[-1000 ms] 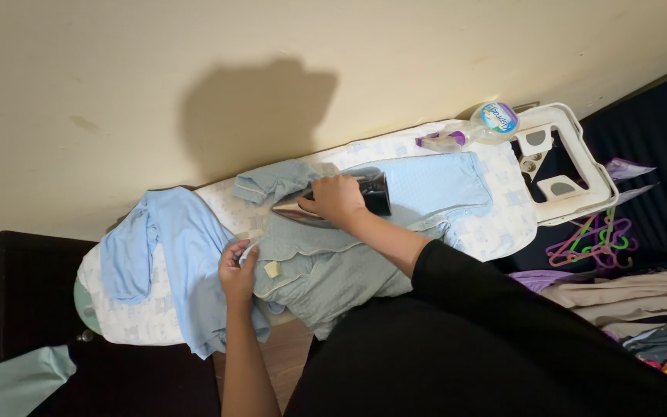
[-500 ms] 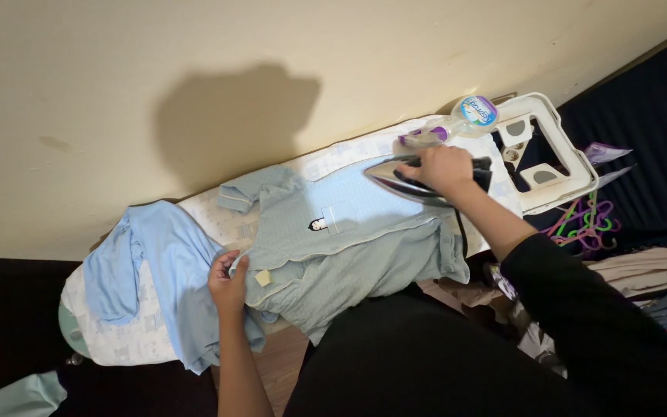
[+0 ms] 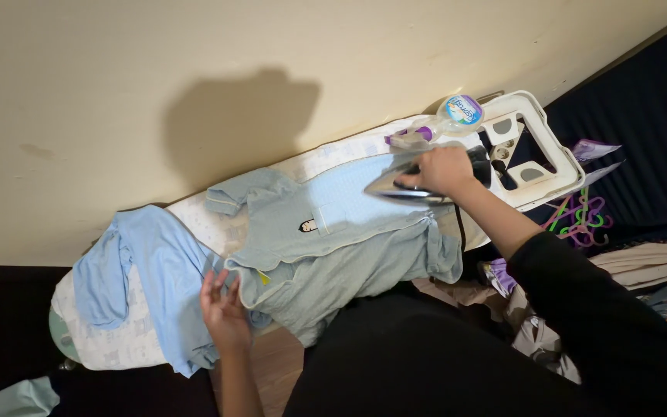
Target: The person irons a light green baby onesie and a light blue baby shirt on an ironing board. They smooth the fabric, use a spray bottle to mist the garments, and repeatedly move the iron over different sections. The person also buttons the blue shirt and folds the green onesie before placing it aside.
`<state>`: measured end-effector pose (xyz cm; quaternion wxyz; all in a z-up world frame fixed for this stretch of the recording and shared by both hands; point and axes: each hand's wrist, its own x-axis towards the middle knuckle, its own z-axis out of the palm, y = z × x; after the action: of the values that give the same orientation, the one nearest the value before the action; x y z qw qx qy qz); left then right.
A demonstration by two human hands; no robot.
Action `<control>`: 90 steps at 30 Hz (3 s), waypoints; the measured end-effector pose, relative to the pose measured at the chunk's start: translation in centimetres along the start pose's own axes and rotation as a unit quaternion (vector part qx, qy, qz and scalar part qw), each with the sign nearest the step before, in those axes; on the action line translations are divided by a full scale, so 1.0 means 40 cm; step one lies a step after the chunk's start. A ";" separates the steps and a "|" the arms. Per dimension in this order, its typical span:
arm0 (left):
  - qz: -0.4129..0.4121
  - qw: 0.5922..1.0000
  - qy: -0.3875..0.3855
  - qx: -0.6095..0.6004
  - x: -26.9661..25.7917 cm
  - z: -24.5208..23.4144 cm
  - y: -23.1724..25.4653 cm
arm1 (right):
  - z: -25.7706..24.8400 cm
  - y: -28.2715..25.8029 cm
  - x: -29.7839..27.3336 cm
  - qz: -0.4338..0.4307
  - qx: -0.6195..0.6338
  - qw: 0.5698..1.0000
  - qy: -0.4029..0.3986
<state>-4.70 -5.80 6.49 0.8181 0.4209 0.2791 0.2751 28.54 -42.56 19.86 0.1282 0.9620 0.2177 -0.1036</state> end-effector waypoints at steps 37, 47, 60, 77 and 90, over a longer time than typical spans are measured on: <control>0.008 0.957 0.031 0.289 -0.285 0.264 -0.055 | 0.218 0.481 -0.114 -0.002 0.172 0.957 0.235; -0.203 0.977 -0.015 -0.070 -0.199 0.362 0.075 | 0.346 0.094 -0.353 0.032 0.386 0.899 -0.204; 0.172 0.979 -0.104 -0.024 -0.171 0.400 0.392 | 0.124 0.259 -0.293 0.019 0.929 0.354 0.104; 0.206 0.965 -0.161 0.002 -0.013 0.377 0.500 | -0.025 0.177 -0.286 0.183 0.809 0.551 0.092; 0.349 0.933 -0.084 0.033 0.112 0.448 0.591 | -0.217 0.208 -0.148 -0.123 0.776 0.521 0.334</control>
<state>5.65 -0.62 34.16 0.6769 0.5403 0.0538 0.4970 28.27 -49.59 31.26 -0.7651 0.6083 0.1943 0.0824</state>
